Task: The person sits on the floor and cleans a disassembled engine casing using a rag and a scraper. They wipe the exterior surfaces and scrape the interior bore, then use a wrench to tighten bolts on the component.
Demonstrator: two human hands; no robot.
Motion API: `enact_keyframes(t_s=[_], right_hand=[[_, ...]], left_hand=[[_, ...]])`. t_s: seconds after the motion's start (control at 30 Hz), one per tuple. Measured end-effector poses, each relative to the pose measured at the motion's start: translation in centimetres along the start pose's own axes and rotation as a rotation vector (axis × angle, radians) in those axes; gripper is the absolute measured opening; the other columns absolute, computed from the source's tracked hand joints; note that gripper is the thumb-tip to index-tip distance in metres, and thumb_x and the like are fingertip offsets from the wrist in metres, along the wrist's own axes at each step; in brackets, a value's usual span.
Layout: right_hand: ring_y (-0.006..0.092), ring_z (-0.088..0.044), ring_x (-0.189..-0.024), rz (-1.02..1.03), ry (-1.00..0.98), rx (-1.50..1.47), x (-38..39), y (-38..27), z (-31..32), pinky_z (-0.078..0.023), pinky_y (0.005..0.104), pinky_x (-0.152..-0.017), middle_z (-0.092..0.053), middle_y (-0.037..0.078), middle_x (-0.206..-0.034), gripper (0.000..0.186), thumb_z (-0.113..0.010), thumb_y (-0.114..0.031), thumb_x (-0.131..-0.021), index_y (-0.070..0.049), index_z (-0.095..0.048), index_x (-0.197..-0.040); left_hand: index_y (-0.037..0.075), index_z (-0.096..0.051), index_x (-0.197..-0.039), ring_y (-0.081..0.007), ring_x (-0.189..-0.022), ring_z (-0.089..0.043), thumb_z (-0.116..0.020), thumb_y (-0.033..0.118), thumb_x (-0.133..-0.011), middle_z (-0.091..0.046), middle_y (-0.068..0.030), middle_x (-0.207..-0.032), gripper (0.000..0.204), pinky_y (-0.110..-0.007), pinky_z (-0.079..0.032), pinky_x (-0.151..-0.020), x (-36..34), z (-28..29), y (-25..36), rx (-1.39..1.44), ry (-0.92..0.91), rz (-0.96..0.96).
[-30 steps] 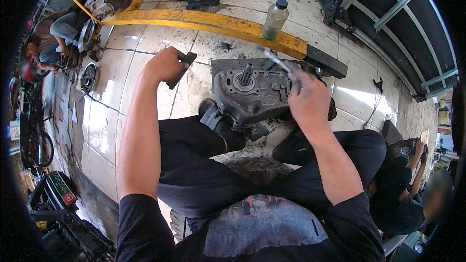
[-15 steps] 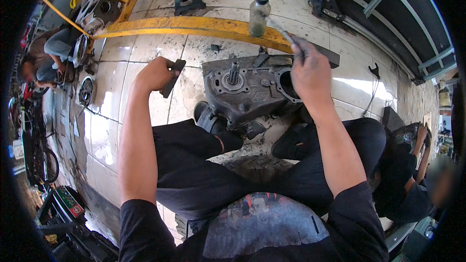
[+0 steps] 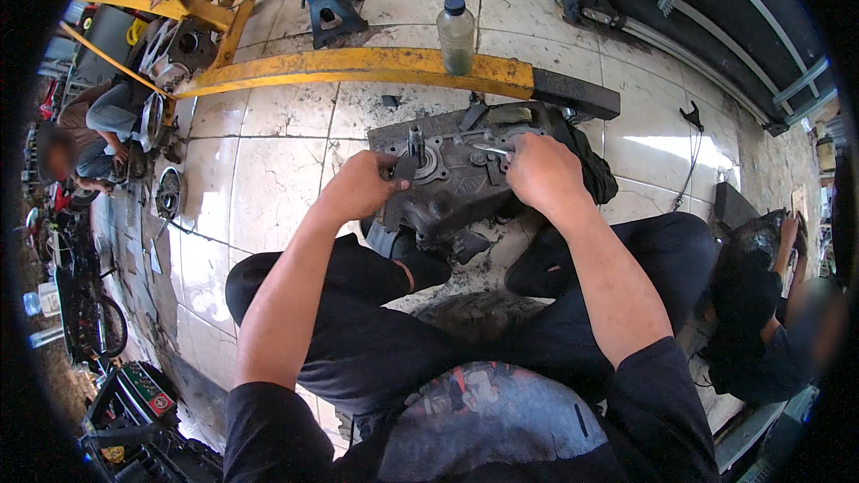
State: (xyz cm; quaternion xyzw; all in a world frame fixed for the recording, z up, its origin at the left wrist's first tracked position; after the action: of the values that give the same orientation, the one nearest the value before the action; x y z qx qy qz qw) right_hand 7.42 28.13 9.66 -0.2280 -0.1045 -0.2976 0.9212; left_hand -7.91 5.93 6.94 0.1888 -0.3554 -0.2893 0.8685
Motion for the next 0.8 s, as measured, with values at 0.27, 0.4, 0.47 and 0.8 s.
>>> enact_keyframes(t_s=[0.27, 0.4, 0.47, 0.8], right_hand=[[0.0423, -0.072, -0.097, 0.039, -0.093, -0.010, -0.4, 0.9, -1.6, -0.057, 0.0513, -0.086, -0.074, 0.024, -0.100, 0.023, -0.062, -0.014, -0.084, -0.001, -0.074, -0.098], [0.0424, -0.072, -0.097, 0.022, -0.074, 0.016, -0.5, 1.0, -1.3, -0.057, 0.0511, -0.086, -0.074, 0.024, -0.101, 0.023, -0.062, -0.013, -0.084, -0.001, -0.075, -0.099], [0.0424, -0.072, -0.097, 0.029, -0.088, 0.009, -0.7, 1.0, -1.9, -0.057, 0.0510, -0.087, -0.074, 0.025, -0.101, 0.023, -0.061, -0.012, -0.084, -0.001, -0.075, -0.099], [0.0419, -0.071, -0.099, 0.005, -0.105, 0.008, -0.9, 0.8, -2.0, -0.056, 0.0523, -0.088, -0.073, 0.023, -0.101, 0.024, -0.066, -0.021, -0.090, -0.001, -0.074, -0.101]], left_hand=[[-0.004, -0.072, -0.118, -0.0335, -0.092, -0.074, -0.073, 0.020, -0.092, -0.075, -0.0264, -0.102, 0.036, -0.041, -0.055, -0.086, 1.2, 4.1, 0.0, -0.039, 0.150, 0.069], [-0.003, -0.071, -0.120, -0.0347, -0.089, -0.074, -0.074, 0.020, -0.091, -0.074, -0.0272, -0.099, 0.037, -0.041, -0.055, -0.084, 1.2, 4.3, -1.1, 0.017, 0.162, 0.123], [-0.001, -0.071, -0.123, -0.0373, -0.086, -0.073, -0.075, 0.018, -0.090, -0.074, -0.0265, -0.093, 0.039, -0.042, -0.055, -0.081, 0.5, 3.5, -1.7, 0.034, 0.162, 0.099], [-0.006, -0.070, -0.118, -0.0366, -0.090, -0.074, -0.082, 0.019, -0.084, -0.075, -0.0239, -0.093, 0.044, -0.043, -0.055, -0.084, -1.1, 1.1, -3.7, -0.185, 0.087, 0.128]])
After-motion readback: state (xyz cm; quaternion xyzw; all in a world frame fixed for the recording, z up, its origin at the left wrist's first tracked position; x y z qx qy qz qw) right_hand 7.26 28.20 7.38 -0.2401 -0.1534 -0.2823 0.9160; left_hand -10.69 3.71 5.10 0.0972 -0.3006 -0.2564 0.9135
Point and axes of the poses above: each hand's wrist, its own x-axis away from the middle knuckle, its own z-axis out of the back of the hand, y = z × x, the point moved 7 cm from there along -x, towards the middle knuckle
